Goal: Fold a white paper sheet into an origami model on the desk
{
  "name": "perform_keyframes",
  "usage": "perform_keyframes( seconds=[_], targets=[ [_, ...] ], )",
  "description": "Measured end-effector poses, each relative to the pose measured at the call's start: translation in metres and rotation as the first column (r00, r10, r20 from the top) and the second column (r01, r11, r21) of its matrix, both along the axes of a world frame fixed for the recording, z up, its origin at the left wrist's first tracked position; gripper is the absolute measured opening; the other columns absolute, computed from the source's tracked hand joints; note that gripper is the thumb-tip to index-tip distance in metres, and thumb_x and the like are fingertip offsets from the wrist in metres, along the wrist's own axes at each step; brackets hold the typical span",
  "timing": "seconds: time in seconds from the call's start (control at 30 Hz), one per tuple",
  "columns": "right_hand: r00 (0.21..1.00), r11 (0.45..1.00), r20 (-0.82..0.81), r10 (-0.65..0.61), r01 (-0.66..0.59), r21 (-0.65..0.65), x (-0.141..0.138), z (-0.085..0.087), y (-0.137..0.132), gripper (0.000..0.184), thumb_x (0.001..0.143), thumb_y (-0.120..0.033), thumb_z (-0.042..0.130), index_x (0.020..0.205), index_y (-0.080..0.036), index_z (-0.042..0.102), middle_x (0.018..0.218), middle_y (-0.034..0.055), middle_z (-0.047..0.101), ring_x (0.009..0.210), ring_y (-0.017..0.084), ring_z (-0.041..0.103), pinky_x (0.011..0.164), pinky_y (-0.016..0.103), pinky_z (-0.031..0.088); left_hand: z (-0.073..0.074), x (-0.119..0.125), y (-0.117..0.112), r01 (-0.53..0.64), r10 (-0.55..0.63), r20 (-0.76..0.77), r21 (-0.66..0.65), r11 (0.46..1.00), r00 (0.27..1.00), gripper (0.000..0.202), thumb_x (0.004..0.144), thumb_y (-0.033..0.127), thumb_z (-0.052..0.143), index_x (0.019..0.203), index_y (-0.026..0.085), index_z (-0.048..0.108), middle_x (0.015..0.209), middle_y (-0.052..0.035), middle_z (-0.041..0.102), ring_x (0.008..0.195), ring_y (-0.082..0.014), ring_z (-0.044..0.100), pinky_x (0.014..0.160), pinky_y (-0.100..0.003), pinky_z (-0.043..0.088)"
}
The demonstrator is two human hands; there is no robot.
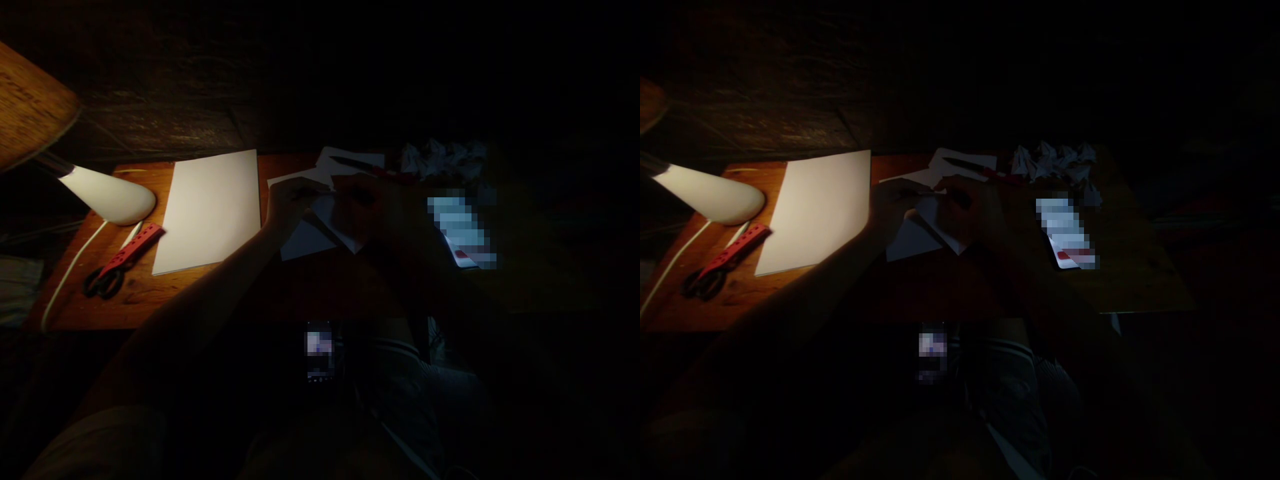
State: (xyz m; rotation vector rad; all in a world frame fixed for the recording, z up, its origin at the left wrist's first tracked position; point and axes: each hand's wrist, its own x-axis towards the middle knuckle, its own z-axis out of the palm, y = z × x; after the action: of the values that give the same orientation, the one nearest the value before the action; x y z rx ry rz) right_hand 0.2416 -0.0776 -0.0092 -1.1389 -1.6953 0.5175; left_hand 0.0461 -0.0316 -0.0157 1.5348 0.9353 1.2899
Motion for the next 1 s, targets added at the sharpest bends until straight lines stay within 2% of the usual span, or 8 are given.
perform_keyframes(
  seconds=[0.17,0.37,0.47,0.57,0.7,0.8,0.9,1.0],
  targets=[
    [0.999,0.999,-0.016,0.041,-0.041,-0.011,0.0,-0.003,0.001,0.021,0.091,-0.026,0.067,0.104,-0.025,0.083,0.105,0.0023,0.08,0.096,0.021,0.075,0.086,0.034,0.06,-0.006,-0.003,0.006,-0.01,0.01,0.02,0.011,1.0,1.0,0.012,0.074,0.012,0.07,0.077,0.02,0.079,0.082,-0.001,0.081,0.079,-0.015,0.077,0.071,-0.023,0.06],
    [0.995,0.995,0.001,0.095,-0.095,-0.018,0.002,0.0,0.001,0.025,0.091,-0.022,0.064,0.104,-0.026,0.086,0.108,0.0022,0.082,0.099,0.021,0.077,0.089,0.035,0.061,-0.007,-0.002,0.007,0.002,-0.003,0.052,0.023,1.0,0.999,0.012,0.074,0.013,0.066,0.075,0.02,0.076,0.078,-0.0002,0.079,0.086,-0.0159,0.078,0.079,-0.026,0.061],
    [0.994,0.994,0.029,0.107,-0.107,-0.003,0.002,0.004,-0.002,0.024,0.09,-0.025,0.068,0.106,-0.025,0.086,0.107,0.0033,0.082,0.096,0.021,0.076,0.084,0.033,0.06,-0.007,-0.002,0.007,0.003,-0.005,0.057,0.028,1.0,0.998,0.013,0.075,0.011,0.065,0.075,0.019,0.075,0.08,-0.0008,0.079,0.084,-0.0152,0.077,0.081,-0.028,0.061],
    [0.982,0.984,0.051,0.179,-0.179,-0.007,0.002,0.009,-0.006,0.025,0.092,-0.028,0.068,0.109,-0.024,0.086,0.105,0.0032,0.083,0.09,0.019,0.075,0.076,0.03,0.057,-0.007,-0.003,0.008,0.008,-0.011,0.044,0.054,0.999,0.999,0.014,0.074,0.009,0.062,0.069,0.019,0.071,0.082,-0.0006,0.079,0.085,-0.0145,0.076,0.085,-0.029,0.061],
    [0.974,0.975,0.047,0.221,-0.22,-0.03,0.0,0.009,-0.009,0.028,0.096,-0.035,0.067,0.116,-0.025,0.084,0.109,0.0032,0.083,0.092,0.019,0.075,0.078,0.03,0.058,-0.005,-0.003,0.005,0.016,-0.019,0.032,0.091,0.996,0.999,0.015,0.076,0.01,0.062,0.066,0.019,0.066,0.084,-0.0013,0.078,0.089,-0.015,0.076,0.089,-0.031,0.06],
    [0.98,0.979,0.029,0.199,-0.197,-0.061,0.0,0.002,-0.005,0.03,0.1,-0.038,0.063,0.117,-0.025,0.084,0.11,0.0039,0.083,0.095,0.02,0.076,0.082,0.032,0.059,-0.006,-0.004,0.005,0.027,-0.035,0.103,0.078,0.997,0.994,0.01,0.078,0.012,0.067,0.081,0.022,0.069,0.091,-0.0012,0.079,0.094,-0.0167,0.076,0.084,-0.03,0.06],
    [0.988,0.986,-0.001,0.156,-0.155,-0.052,0.0,-0.003,0.0,0.03,0.1,-0.036,0.061,0.115,-0.025,0.084,0.112,0.0042,0.082,0.101,0.022,0.077,0.087,0.033,0.061,-0.01,-0.006,0.008,0.051,-0.048,0.222,-0.01,0.999,0.974,0.02,0.082,0.02,0.073,0.099,0.029,0.066,0.1,0.0005,0.078,0.093,-0.0175,0.075,0.073,-0.028,0.061],
    [0.992,0.993,-0.028,0.12,-0.12,-0.001,0.001,-0.003,0.001,0.03,0.098,-0.035,0.062,0.115,-0.024,0.084,0.119,0.0054,0.081,0.11,0.024,0.076,0.093,0.036,0.061,-0.018,-0.007,0.015,0.075,-0.043,0.269,-0.108,0.991,0.962,0.016,0.09,0.037,0.074,0.101,0.03,0.064,0.102,-0.0009,0.076,0.084,-0.0168,0.074,0.071,-0.03,0.061]
  ],
)
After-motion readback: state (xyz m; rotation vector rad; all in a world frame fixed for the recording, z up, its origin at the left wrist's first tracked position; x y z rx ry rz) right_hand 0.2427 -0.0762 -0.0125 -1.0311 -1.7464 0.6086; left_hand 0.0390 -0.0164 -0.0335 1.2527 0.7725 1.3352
